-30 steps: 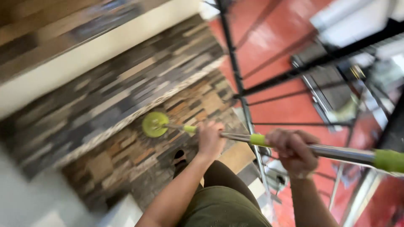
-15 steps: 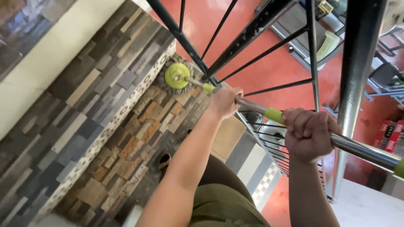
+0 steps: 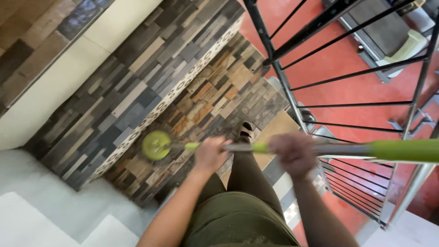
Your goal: Mopping the tiled steps of a staircase.
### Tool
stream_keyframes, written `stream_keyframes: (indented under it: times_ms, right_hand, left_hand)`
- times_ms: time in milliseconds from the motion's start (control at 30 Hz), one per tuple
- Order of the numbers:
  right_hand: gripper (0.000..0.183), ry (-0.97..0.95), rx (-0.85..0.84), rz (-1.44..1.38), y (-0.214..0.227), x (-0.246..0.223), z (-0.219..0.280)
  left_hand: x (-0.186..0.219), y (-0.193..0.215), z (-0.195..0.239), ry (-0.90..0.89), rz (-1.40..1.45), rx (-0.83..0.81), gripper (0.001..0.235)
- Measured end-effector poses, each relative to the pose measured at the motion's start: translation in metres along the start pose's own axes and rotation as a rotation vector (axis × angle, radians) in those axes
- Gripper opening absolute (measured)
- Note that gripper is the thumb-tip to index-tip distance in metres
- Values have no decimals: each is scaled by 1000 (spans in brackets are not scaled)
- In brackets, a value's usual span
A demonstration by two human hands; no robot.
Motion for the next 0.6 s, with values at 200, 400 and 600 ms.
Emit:
stream_keyframes:
  times_ms: [200, 400, 600]
  right_hand:
    - [49, -17, -1, -93, -42, 89, 40]
    - [59, 43, 236, -7, 58, 29, 57]
    - [53, 176, 281, 303, 124, -132, 48]
  left_hand:
    - [-95, -11, 66, 330, -71, -101, 35]
    - [14, -14, 0, 276, -111, -135, 37]
    - [169, -38, -128, -184, -98, -186, 20]
Point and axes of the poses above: each hand's wrist, its own z-axis away from the middle knuckle, its own y-axis out of the back of the hand, x = y × z, the point moved 5 cm from there along -z, towards the middle knuckle, and after that the axes turned 13 degrees about -x, right-handed, at the moved point
